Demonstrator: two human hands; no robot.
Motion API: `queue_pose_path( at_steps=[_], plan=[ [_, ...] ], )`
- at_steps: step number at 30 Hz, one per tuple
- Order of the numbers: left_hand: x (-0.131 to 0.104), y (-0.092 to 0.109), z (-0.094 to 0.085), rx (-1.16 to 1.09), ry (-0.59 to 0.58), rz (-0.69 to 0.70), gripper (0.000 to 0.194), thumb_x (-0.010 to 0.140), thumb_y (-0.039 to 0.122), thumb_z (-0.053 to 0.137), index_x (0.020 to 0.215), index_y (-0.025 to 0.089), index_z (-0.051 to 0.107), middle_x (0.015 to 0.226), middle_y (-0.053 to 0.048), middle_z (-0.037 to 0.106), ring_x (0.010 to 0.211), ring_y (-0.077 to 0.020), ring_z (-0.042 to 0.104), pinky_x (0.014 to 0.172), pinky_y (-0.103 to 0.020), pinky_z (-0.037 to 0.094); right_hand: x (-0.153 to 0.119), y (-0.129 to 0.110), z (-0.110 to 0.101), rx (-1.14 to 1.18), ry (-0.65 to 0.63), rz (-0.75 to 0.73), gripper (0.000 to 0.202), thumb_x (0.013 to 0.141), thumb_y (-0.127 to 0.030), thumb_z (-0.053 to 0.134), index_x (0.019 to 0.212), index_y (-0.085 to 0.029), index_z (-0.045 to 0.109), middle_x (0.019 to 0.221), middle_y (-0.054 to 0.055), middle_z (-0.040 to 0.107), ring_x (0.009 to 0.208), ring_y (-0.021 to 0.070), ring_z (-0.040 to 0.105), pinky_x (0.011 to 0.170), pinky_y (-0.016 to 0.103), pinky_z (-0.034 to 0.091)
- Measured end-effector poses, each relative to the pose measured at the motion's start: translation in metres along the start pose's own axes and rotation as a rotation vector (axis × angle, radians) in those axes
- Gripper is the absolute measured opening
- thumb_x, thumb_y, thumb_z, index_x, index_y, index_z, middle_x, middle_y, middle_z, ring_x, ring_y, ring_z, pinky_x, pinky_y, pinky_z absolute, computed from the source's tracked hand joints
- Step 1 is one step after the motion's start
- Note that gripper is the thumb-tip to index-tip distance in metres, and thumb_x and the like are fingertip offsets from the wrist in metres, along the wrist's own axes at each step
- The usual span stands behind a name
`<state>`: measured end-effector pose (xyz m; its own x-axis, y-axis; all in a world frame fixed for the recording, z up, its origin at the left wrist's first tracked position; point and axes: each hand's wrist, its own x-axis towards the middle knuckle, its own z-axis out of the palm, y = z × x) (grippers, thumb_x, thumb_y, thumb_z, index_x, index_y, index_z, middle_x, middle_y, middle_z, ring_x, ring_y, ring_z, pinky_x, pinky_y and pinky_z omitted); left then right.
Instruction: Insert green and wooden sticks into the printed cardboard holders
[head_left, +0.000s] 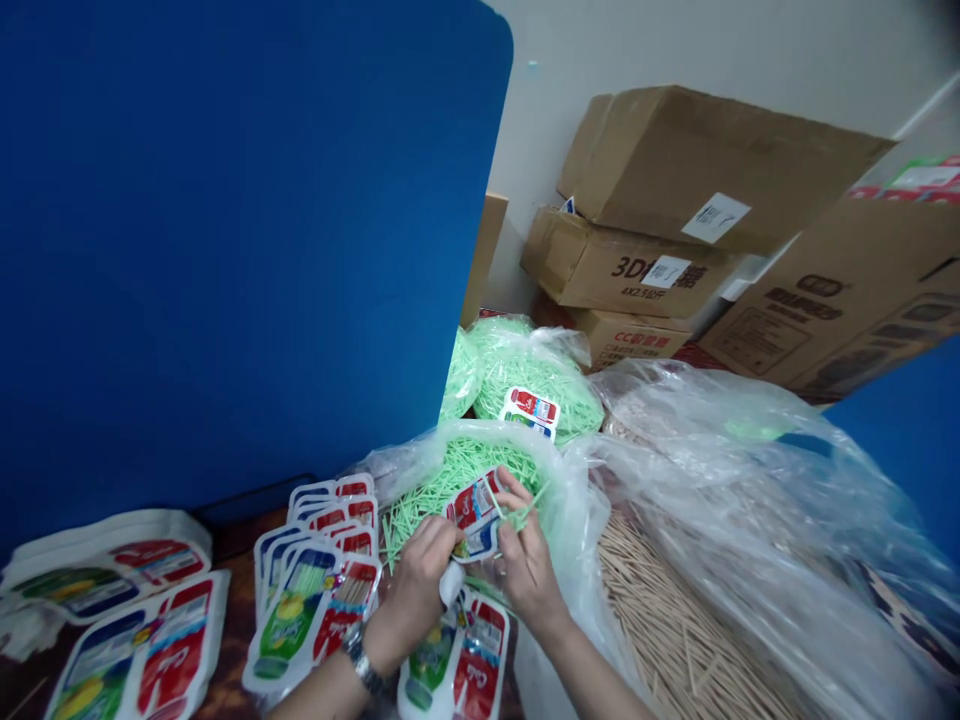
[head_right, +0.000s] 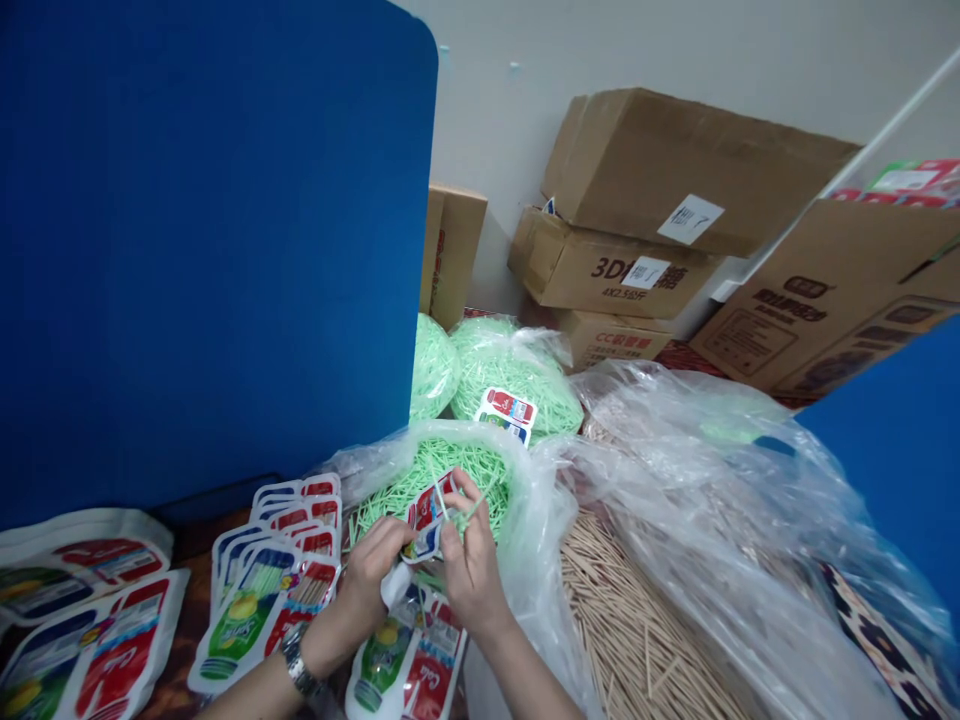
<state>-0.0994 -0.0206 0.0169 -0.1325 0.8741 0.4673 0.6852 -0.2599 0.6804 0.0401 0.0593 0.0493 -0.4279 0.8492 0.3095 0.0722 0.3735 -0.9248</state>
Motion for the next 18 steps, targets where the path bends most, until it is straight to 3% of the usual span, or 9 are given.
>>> queue_pose_path(
  at_steps=[3, 6, 11, 15, 18],
  plan=[
    [0.004, -0.004, -0.002, -0.011, 0.008, 0.042, 0.016, 0.088, 0.005, 0.046, 0.091, 0.016, 0.056, 0.083, -0.007, 0.058, 0.081, -0.0224, 0.054, 0.07, -0.034, 0.042, 0.006, -0.002, -0.012, -0.128, -0.059, -0.15, 0.045, 0.094, -0.049, 0.041, 0.126, -0.02, 0.051, 0.143, 0.013, 0.042, 0.133, 0.0292, 0.039, 0.108, 0.05, 0.033],
    [0.008, -0.006, -0.001, -0.045, 0.022, 0.047, 0.01, 0.089, 0.008, 0.05, 0.092, 0.015, 0.057, 0.084, -0.007, 0.059, 0.082, -0.022, 0.055, 0.07, -0.033, 0.043, 0.01, -0.001, -0.014, -0.148, -0.015, -0.174, 0.049, 0.098, -0.046, 0.031, 0.14, -0.021, 0.037, 0.143, 0.013, 0.043, 0.133, 0.0272, 0.039, 0.108, 0.05, 0.035],
    [0.012, -0.004, -0.002, -0.144, 0.038, 0.049, 0.006, 0.089, 0.012, 0.057, 0.094, 0.016, 0.058, 0.088, -0.006, 0.061, 0.085, -0.02, 0.057, 0.073, -0.031, 0.045, 0.013, 0.001, -0.011, -0.339, -0.062, -0.304, 0.033, 0.099, -0.029, 0.035, 0.125, -0.026, 0.054, 0.136, 0.008, 0.049, 0.132, 0.0253, 0.04, 0.107, 0.048, 0.035],
    [0.014, 0.001, -0.007, -0.281, 0.009, -0.077, 0.004, 0.088, 0.016, 0.061, 0.084, 0.017, 0.059, 0.085, -0.004, 0.06, 0.08, -0.0178, 0.058, 0.071, -0.028, 0.045, 0.019, -0.002, -0.019, -0.439, -0.085, -0.397, 0.041, 0.096, -0.029, 0.041, 0.138, -0.024, 0.041, 0.137, 0.012, 0.046, 0.128, 0.0266, 0.043, 0.103, 0.048, 0.041],
    [0.016, 0.009, -0.015, -0.349, 0.013, -0.195, 0.014, 0.086, 0.018, 0.062, 0.073, 0.017, 0.058, 0.08, -0.002, 0.06, 0.075, -0.017, 0.056, 0.069, -0.027, 0.044, 0.023, -0.004, -0.028, -0.547, -0.106, -0.535, 0.043, 0.094, -0.026, 0.047, 0.137, -0.024, 0.043, 0.136, 0.013, 0.046, 0.127, 0.0282, 0.043, 0.102, 0.05, 0.04]
  ],
)
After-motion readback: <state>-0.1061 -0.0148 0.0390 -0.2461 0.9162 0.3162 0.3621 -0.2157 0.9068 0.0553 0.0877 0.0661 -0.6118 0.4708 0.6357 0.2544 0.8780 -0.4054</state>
